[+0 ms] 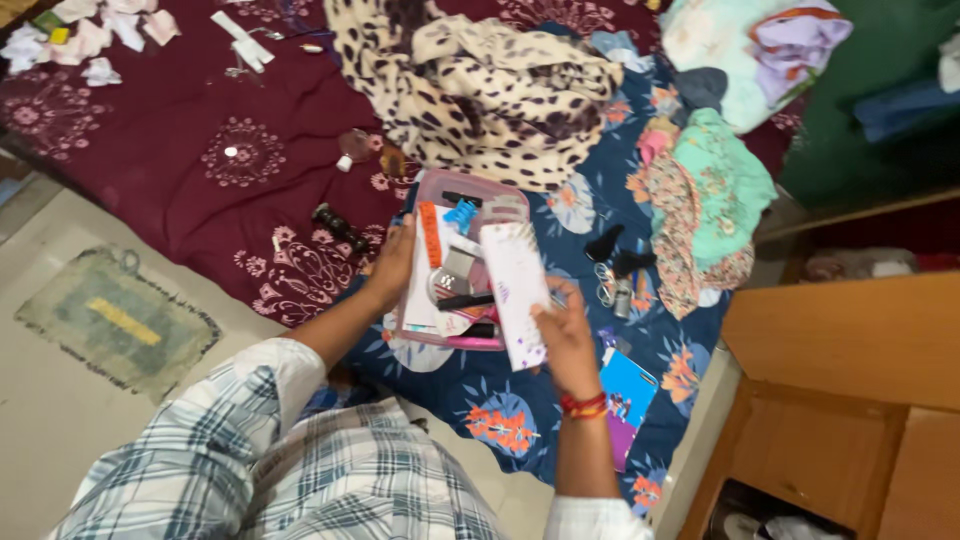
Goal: The person gathers various cosmetic items and personal belongings from a bed and places them into a small pink plastic container, then transfers the container and other loose items to shelves inside a closet. Finally, the person uses a length of blue cord to tie together a stack of white paper blocks on the bed.
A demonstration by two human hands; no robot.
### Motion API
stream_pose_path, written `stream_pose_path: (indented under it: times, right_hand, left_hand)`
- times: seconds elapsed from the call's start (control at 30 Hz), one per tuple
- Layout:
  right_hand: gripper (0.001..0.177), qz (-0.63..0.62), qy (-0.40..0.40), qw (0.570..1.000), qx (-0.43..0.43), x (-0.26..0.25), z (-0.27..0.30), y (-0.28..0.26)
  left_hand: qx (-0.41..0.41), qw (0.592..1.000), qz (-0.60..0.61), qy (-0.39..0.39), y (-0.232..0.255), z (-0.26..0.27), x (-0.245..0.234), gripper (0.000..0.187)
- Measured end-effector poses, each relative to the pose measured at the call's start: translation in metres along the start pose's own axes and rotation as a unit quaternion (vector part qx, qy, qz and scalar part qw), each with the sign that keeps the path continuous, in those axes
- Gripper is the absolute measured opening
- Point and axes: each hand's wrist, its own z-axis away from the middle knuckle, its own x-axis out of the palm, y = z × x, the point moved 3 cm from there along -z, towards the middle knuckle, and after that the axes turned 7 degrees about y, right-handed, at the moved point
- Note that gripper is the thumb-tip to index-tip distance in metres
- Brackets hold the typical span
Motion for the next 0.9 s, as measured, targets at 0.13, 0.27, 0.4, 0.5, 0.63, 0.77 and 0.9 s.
stream_pose_path:
  times: [0.13, 0.27, 0.4, 0.5, 0.63, 0.77, 0.9]
  right_hand:
    - [0.034, -0.150, -0.078, 0.985, 0.032, 0.003, 0.056, 0.035]
    - [0.034, -0.178, -0.072, 0.973, 0.129, -0.006, 0.103, 0.060]
    - [0.033, -0.169, -0.016, 0.975, 0.141, -0.020, 0.126, 0.080]
    - [0.033, -0.147, 0.030, 0.986, 0.077, -0.038, 0.133, 0.098]
    - [0.032, -0.165, 0.069, 0.983, 0.049, -0.055, 0.132, 0.115]
    - [0.026, -0.169, 0.131, 0.977, 0.027, -0.062, 0.121, 0.117]
    - [0.020, -0.132, 0.164, 0.977, -0.017, -0.072, 0.106, 0.109]
  left_hand:
    - [-0.045, 0.996, 0.059, -0.051, 0.002, 0.021, 0.048, 0.079]
    - [-0.057, 0.987, 0.114, -0.103, 0.003, 0.038, 0.090, 0.081]
    - [-0.049, 0.982, 0.121, -0.134, -0.007, 0.067, 0.118, 0.079]
    - [-0.121, 0.954, 0.211, -0.176, -0.014, 0.080, 0.141, 0.079]
    - [-0.106, 0.968, 0.148, -0.173, -0.017, 0.083, 0.162, 0.082]
    - [-0.108, 0.946, 0.192, -0.237, -0.006, 0.079, 0.185, 0.079]
    - [-0.160, 0.941, 0.168, -0.246, 0.007, 0.063, 0.213, 0.072]
